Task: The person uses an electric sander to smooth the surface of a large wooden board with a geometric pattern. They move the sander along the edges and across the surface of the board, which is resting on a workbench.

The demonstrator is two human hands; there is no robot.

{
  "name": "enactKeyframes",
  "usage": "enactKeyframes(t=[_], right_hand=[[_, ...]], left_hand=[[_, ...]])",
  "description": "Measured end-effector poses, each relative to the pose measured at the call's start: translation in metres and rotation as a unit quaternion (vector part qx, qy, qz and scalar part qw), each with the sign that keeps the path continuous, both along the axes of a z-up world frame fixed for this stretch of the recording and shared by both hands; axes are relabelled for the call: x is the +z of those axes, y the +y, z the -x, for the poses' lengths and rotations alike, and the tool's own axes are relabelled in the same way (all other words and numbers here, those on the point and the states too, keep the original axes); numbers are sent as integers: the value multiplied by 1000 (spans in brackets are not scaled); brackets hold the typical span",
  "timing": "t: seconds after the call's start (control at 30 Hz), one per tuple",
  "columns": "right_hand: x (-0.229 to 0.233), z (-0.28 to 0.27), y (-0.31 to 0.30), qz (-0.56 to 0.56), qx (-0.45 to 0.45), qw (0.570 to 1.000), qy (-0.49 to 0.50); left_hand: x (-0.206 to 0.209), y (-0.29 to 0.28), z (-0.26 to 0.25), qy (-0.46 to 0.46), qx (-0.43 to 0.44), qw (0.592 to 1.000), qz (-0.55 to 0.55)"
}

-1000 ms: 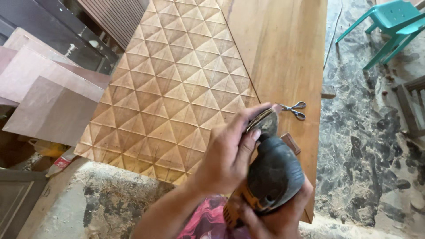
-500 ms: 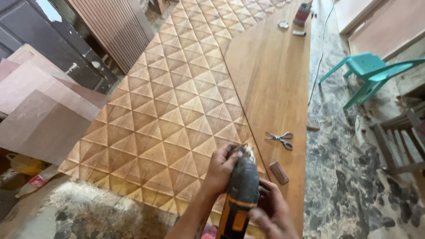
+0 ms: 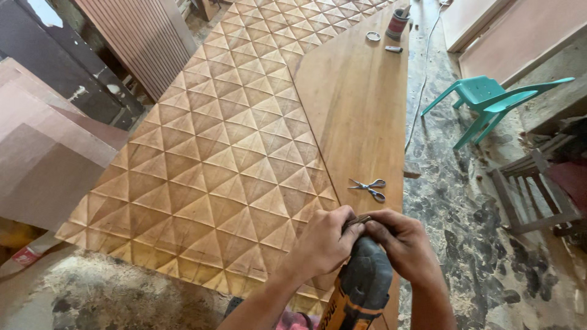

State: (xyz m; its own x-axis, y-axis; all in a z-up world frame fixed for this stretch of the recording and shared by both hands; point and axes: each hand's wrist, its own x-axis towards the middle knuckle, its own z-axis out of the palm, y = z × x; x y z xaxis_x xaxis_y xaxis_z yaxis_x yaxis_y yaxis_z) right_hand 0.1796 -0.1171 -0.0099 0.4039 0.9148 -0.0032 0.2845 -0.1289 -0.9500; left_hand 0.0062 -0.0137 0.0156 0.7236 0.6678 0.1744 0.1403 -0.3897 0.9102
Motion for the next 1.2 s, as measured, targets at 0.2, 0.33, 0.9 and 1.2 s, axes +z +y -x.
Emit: enactKeyframes(t=[0.2,0.33,0.9,1.2], right_hand=[[18,-13,-4,14,65,997,46],[33,-1,-7,86,1,973,-216],[-4,30,13,-37,55,993,98],[-25,32,34,7,60,997,58]], left_hand=[[-2,-3,-4,-9,-60,997,-46],[-5,-15,-7,-8,-19,999,-37],[18,44,48,-20,-99,994,33],[10,62,58,16,-79,997,12]])
